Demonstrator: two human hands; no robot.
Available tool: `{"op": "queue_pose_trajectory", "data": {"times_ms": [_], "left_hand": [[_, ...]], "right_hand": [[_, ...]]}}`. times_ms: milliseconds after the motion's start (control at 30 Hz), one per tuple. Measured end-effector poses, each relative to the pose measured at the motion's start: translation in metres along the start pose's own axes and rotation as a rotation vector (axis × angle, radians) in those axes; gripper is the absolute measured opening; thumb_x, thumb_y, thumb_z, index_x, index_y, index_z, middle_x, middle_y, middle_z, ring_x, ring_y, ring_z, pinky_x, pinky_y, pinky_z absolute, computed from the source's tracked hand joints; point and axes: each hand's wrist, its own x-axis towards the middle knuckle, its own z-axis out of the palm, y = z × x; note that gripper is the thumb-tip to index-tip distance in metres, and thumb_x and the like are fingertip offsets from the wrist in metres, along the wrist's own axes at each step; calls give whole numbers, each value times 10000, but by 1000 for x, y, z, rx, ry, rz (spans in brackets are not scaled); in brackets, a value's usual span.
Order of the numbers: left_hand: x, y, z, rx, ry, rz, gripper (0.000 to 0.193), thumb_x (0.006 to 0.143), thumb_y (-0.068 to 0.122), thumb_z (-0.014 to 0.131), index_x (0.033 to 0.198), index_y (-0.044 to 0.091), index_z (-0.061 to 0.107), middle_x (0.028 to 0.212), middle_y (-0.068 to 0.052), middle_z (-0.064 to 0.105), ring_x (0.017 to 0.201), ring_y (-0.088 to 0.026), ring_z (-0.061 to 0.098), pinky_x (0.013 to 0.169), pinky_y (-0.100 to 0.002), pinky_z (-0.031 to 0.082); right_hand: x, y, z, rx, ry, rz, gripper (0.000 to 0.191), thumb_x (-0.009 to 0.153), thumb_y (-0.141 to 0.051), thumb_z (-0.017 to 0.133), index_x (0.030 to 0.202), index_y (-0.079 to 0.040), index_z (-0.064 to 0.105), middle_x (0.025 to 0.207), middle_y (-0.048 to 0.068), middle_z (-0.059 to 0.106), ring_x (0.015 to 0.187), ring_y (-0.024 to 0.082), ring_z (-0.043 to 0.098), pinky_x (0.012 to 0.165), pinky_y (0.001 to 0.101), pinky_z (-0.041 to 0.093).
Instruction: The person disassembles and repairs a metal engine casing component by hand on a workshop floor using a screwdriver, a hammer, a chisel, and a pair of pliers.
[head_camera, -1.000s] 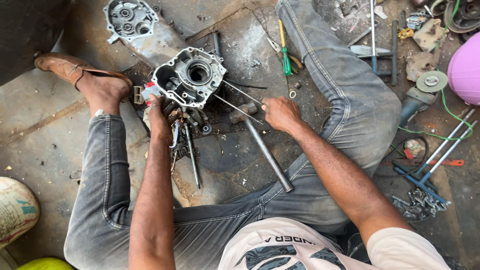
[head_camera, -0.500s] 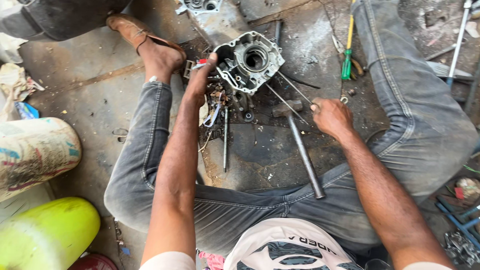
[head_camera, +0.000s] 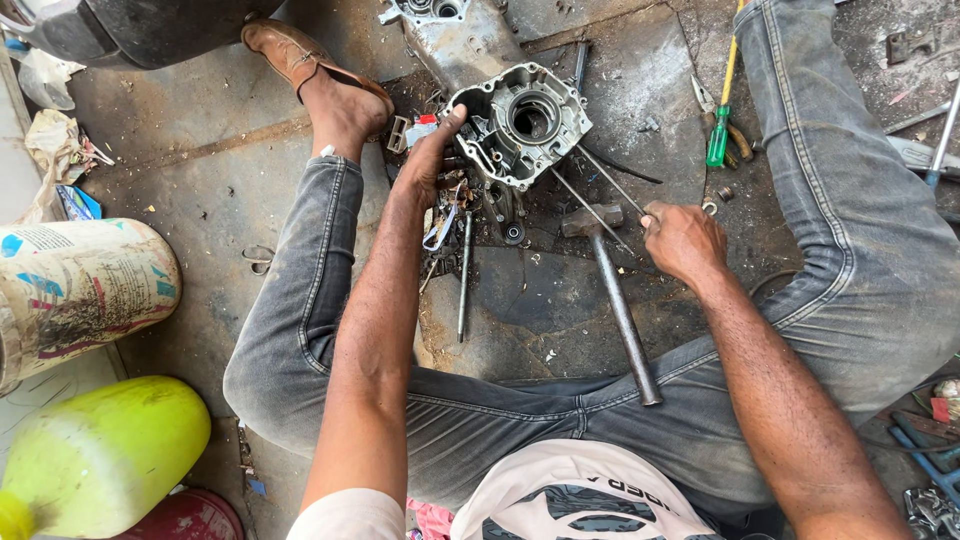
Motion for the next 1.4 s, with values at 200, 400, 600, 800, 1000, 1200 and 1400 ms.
{"op": "queue_pose_trajectory", "data": {"times_ms": [200,400,600,800,1000,1200,1400], "left_hand": [[1,-1,-1,10,35,-5,1194,635,814,684,1470,-12,470,1318,-286,609,1161,-335,653,926,-604,534],[3,-1,2,-21,71,18,1009,683,706,737,1346,-40,588,1180,-226,696,1042,-277,691,857,-500,580],[5,-1,5,-30,71,16,839,695,660,730,1223,11,682,1013,-128,732,907,-208,691,794,-435,572],[10,-7,2,-17,83,-5,1120,705,721,724,1454,-54,419,1265,-254,630,1137,-309,677,874,-501,599],[11,-4,-9,-56,92,64,1235,661,801,674,1557,44,290,1444,-268,507,1281,-376,577,975,-589,545],[25,20,-24,-227,177,159,1219,733,795,651,1590,32,241,1585,-281,342,1436,-418,408,1100,-650,416],[65,46,-20,-351,85,141,1185,750,678,766,1592,10,268,1578,-331,345,1446,-435,422,1155,-564,419]], "right_hand": [[6,8,7,6,9,-44,359,1004,-119,590,1353,-117,675,963,116,760,743,215,709,698,411,607],[6,10,8,-30,-2,-36,349,1018,-130,591,1355,-126,680,886,110,763,703,204,696,676,392,602],[1,4,3,-32,17,-42,334,1005,-151,612,1328,-126,692,923,107,759,791,234,719,781,444,591],[1,1,2,-52,20,-32,328,1002,-153,620,1318,-130,705,965,123,771,852,254,728,857,484,573],[-2,-5,-3,-112,209,-163,311,965,-153,684,1268,-86,713,1060,147,745,855,253,716,811,449,583],[-14,-39,3,56,497,-500,217,1033,-177,726,1194,-34,706,1060,145,712,883,252,687,724,375,573],[-7,-65,11,16,374,-488,300,965,-170,697,1226,-23,680,983,136,707,763,241,673,693,409,560]]}}
